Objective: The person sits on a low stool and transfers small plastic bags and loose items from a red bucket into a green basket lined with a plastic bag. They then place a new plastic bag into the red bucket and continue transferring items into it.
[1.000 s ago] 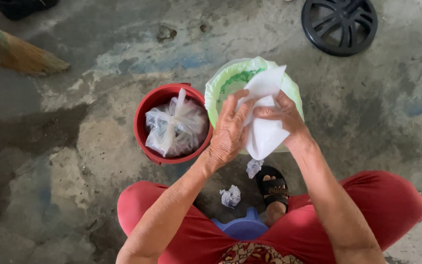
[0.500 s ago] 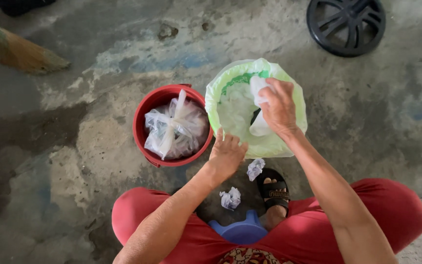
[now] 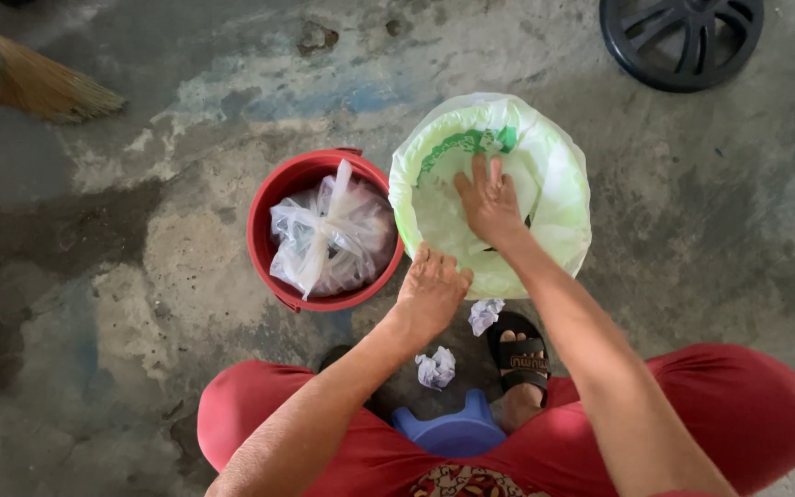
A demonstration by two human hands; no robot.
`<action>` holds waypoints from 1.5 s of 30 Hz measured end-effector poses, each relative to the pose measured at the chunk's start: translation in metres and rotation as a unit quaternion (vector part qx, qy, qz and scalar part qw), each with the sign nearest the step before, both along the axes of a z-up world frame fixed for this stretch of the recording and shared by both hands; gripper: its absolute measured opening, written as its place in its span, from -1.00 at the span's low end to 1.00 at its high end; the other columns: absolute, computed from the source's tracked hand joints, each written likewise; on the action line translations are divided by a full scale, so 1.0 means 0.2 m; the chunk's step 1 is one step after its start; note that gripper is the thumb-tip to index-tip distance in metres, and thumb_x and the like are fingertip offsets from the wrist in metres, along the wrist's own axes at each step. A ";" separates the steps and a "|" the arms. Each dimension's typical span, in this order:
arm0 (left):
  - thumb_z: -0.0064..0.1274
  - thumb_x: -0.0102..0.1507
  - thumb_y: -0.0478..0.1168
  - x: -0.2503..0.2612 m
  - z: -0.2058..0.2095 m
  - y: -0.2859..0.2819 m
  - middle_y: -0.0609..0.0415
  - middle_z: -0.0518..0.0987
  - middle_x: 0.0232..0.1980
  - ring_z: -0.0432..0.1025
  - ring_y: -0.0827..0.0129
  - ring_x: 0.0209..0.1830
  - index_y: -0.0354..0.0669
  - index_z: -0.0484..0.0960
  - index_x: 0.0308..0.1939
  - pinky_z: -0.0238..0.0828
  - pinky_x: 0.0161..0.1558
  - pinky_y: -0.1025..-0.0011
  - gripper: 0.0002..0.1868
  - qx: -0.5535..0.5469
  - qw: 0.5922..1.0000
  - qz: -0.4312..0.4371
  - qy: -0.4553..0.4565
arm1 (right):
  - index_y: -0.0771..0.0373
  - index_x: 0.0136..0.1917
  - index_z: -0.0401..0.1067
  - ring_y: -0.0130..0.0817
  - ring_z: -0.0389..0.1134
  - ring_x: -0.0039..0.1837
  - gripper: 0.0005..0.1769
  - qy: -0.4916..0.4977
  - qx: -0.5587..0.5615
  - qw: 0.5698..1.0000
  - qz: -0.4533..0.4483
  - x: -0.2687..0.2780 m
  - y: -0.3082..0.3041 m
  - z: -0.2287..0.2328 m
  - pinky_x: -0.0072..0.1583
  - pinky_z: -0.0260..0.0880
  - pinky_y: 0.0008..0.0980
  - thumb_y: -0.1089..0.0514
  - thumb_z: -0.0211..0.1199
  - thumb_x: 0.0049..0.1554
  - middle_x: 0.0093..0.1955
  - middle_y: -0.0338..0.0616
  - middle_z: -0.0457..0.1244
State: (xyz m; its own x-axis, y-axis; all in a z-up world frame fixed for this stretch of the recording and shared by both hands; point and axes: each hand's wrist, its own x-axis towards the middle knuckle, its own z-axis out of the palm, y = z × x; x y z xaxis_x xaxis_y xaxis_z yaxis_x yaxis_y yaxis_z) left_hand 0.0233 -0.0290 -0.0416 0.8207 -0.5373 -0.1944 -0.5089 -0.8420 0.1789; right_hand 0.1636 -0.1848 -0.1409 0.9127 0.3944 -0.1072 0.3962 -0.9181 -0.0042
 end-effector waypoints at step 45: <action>-0.30 0.30 0.23 -0.02 -0.50 0.05 -0.01 0.33 0.01 0.19 -0.06 0.14 0.12 0.42 -0.03 0.05 0.01 -0.12 -0.60 -0.024 0.995 -0.005 -0.097 | 0.01 -0.03 0.53 0.13 0.45 0.14 -0.43 0.336 -0.005 0.942 -0.016 -1.28 0.19 -0.55 0.05 0.50 0.14 -0.29 0.29 -0.25 0.09 -0.06 0.40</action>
State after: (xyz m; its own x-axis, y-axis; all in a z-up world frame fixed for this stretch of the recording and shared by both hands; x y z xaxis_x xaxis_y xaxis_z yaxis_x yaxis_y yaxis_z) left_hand 0.0201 -0.0188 -0.1411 0.8353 -0.5498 -0.0069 -0.5453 -0.8300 0.1177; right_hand -0.0934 -0.1460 -0.2504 0.6492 0.3629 -0.6685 0.2787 -0.9312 -0.2349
